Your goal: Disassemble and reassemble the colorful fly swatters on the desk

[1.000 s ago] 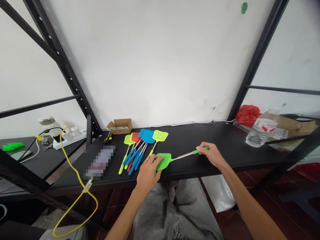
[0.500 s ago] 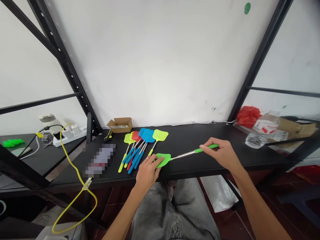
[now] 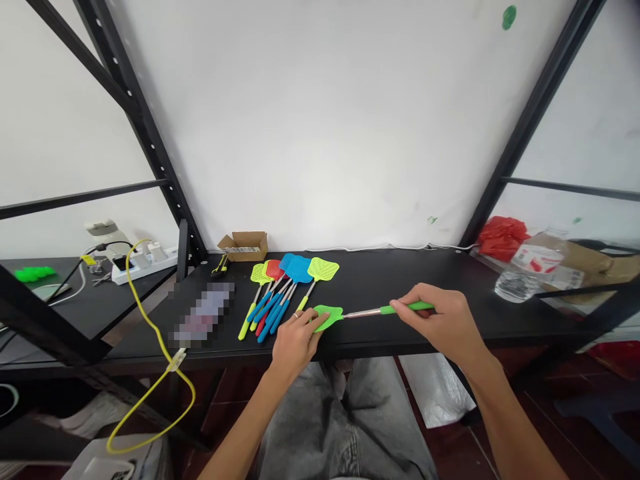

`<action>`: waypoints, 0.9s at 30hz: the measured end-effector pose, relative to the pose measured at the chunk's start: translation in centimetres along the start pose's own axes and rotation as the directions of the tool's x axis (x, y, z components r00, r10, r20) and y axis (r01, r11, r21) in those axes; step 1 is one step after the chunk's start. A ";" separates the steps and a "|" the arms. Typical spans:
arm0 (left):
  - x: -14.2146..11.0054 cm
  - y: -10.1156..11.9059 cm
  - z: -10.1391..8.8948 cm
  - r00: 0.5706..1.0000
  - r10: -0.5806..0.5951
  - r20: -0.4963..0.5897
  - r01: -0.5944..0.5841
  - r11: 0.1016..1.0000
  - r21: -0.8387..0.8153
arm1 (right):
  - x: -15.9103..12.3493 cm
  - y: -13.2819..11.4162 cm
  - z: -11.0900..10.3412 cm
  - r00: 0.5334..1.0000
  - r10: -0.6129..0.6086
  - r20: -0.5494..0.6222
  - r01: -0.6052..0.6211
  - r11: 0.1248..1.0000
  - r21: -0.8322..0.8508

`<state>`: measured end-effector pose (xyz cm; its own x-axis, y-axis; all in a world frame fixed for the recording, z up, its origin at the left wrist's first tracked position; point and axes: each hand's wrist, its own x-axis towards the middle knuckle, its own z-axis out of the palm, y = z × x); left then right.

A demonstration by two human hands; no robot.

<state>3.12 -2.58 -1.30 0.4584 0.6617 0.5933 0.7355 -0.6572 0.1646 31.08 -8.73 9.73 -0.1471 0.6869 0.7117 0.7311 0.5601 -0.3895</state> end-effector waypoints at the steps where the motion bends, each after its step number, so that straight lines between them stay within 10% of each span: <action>1: 0.0 0.0 0.0 1.000 0.000 -0.003 0.000 1.000 0.001 | 0.0 -0.2 0.1 1.000 0.003 -0.002 -0.003 1.000 -0.002; 9: -0.1 0.0 0.3 1.000 -0.013 0.021 0.011 0.996 0.094 | 0.0 0.7 0.4 0.979 0.180 0.099 -0.181 0.983 0.001; 17: 0.6 0.4 -0.3 0.997 -0.058 0.046 0.051 0.990 0.135 | -0.1 5.8 -1.4 0.832 0.267 0.486 -0.316 0.949 0.020; 27: 0.5 -5.4 -4.0 0.920 -0.391 0.000 0.372 0.874 0.312 | -1.0 11.9 1.2 0.847 0.514 0.134 -0.526 0.846 0.083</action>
<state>-2.61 -0.13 1.21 0.1340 0.8658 0.4820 0.9692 -0.2159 0.1183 39.10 -2.22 3.70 0.1619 0.9318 0.3248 0.6409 0.1510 -0.7526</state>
